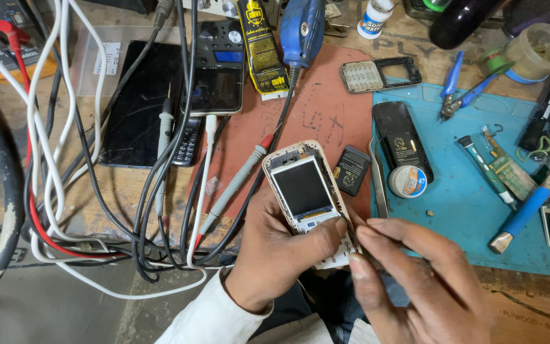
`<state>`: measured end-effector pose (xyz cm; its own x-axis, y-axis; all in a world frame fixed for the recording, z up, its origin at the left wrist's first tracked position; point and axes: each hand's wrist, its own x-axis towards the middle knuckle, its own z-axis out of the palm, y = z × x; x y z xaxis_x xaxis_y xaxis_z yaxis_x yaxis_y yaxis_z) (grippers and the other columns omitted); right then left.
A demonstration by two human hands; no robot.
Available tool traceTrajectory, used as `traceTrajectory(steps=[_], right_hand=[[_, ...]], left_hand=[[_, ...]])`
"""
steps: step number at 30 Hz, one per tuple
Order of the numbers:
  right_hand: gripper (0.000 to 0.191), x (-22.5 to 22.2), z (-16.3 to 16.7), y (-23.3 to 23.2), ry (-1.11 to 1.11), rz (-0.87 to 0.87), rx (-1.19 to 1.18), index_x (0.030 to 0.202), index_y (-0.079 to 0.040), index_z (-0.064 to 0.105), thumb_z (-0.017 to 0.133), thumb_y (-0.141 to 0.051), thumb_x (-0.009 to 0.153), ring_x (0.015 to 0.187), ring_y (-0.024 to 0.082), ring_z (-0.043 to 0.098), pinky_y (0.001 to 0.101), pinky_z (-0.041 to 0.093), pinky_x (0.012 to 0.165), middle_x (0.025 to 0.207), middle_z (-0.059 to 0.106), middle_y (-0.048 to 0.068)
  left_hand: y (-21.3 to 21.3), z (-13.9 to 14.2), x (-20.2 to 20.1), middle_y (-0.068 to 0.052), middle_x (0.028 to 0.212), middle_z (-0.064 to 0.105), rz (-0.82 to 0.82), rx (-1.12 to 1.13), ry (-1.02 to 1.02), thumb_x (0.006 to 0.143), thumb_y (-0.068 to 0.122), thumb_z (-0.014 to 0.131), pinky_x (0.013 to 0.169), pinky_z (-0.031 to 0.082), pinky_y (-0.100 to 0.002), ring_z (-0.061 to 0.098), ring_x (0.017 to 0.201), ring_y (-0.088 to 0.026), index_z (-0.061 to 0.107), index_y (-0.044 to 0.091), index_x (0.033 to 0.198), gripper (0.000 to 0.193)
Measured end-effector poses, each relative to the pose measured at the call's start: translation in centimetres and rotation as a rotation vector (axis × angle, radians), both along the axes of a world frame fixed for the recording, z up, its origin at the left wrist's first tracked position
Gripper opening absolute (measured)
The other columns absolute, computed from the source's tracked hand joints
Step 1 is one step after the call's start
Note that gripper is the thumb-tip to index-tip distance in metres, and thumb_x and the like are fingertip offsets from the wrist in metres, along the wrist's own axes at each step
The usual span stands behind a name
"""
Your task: The person assembles a feature phone by inserting the motherboard into the casing, connecting the display ribbon cable, placing the keypad, and snapping the back cover on. The person then inserts the battery and connects a charging cable to test the device.
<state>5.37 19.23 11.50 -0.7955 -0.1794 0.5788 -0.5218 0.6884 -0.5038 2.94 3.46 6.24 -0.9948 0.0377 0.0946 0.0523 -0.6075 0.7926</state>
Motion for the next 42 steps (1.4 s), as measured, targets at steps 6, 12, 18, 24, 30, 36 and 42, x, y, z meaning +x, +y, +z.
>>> traceTrajectory(steps=[6, 12, 18, 24, 30, 36, 42], right_hand=[[0.022, -1.0, -0.7, 1.9, -0.178, -0.351, -0.052, 0.112, -0.002, 0.076, 0.078, -0.015, 0.094, 0.090, 0.019, 0.071, 0.0310, 0.056, 0.081, 0.105, 0.073, 0.015], [0.031, -2.3, -2.4, 2.0, -0.166, -0.336, 0.089, 0.107, -0.003, 0.077, 0.082, -0.021, 0.082, 0.073, 0.021, 0.067, 0.0325, 0.053, 0.062, 0.099, 0.072, 0.012], [0.023, -2.8, -3.3, 1.5, -0.128, -0.418, 0.114, 0.104, -0.006, 0.079, 0.084, -0.018, 0.086, 0.060, 0.019, 0.061, 0.0329, 0.047, 0.056, 0.093, 0.072, 0.009], [0.014, -2.1, -4.6, 2.8, 0.029, -0.343, -0.198, 0.111, 0.004, 0.072, 0.080, 0.000, 0.100, 0.076, 0.015, 0.066, 0.0255, 0.052, 0.068, 0.100, 0.072, 0.014], [0.020, -2.0, -4.9, 3.3, 0.082, -0.036, -0.706, 0.122, 0.002, 0.054, 0.069, -0.006, 0.112, 0.092, 0.014, 0.076, 0.0227, 0.065, 0.079, 0.109, 0.071, 0.013], [0.029, -2.4, -4.8, 3.0, -0.151, -0.044, -0.416, 0.123, 0.009, 0.056, 0.069, 0.002, 0.098, 0.105, 0.019, 0.071, 0.0278, 0.057, 0.095, 0.113, 0.073, 0.018], [0.031, -2.5, -4.4, 3.7, -0.254, -0.031, -0.312, 0.123, 0.009, 0.062, 0.071, 0.003, 0.094, 0.103, 0.018, 0.072, 0.0277, 0.057, 0.094, 0.112, 0.074, 0.016]], left_hand=[[0.2, 0.3, 0.0, -0.008, 0.083, 0.074, -0.016, 0.039, -0.048, 0.081, -0.006, 0.068, 0.065, 0.059, -0.029, 0.069, 0.071, -0.013, 0.065, 0.000, 0.101, 0.021], [0.7, 0.3, -1.0, -0.008, 0.082, 0.075, 0.020, -0.072, -0.156, 0.083, -0.004, 0.071, 0.063, 0.059, -0.028, 0.070, 0.069, -0.013, 0.068, -0.004, 0.102, 0.019], [0.4, 0.2, -1.3, -0.006, 0.089, 0.074, -0.007, -0.064, -0.200, 0.094, 0.007, 0.073, 0.065, 0.059, -0.028, 0.069, 0.074, -0.010, 0.068, -0.005, 0.108, 0.019], [-0.6, 0.9, -1.4, -0.008, 0.104, 0.075, -0.083, -0.085, -0.172, 0.091, 0.002, 0.072, 0.077, 0.060, -0.027, 0.070, 0.090, -0.010, 0.060, -0.007, 0.124, 0.037], [-0.9, 2.3, -1.1, -0.008, 0.105, 0.077, -0.045, -0.359, -0.168, 0.088, 0.000, 0.071, 0.074, 0.060, -0.027, 0.070, 0.089, -0.009, 0.053, -0.002, 0.144, 0.059], [-2.6, 3.9, -0.3, -0.009, 0.101, 0.081, 0.236, -1.105, -0.228, 0.085, 0.022, 0.084, 0.075, 0.059, -0.031, 0.076, 0.089, -0.018, 0.064, 0.008, 0.140, 0.060], [-1.4, 4.1, 0.0, -0.020, 0.095, 0.065, 0.471, -1.360, 0.068, 0.088, 0.017, 0.074, 0.067, 0.051, -0.046, 0.065, 0.082, -0.038, 0.068, -0.002, 0.125, 0.041]])
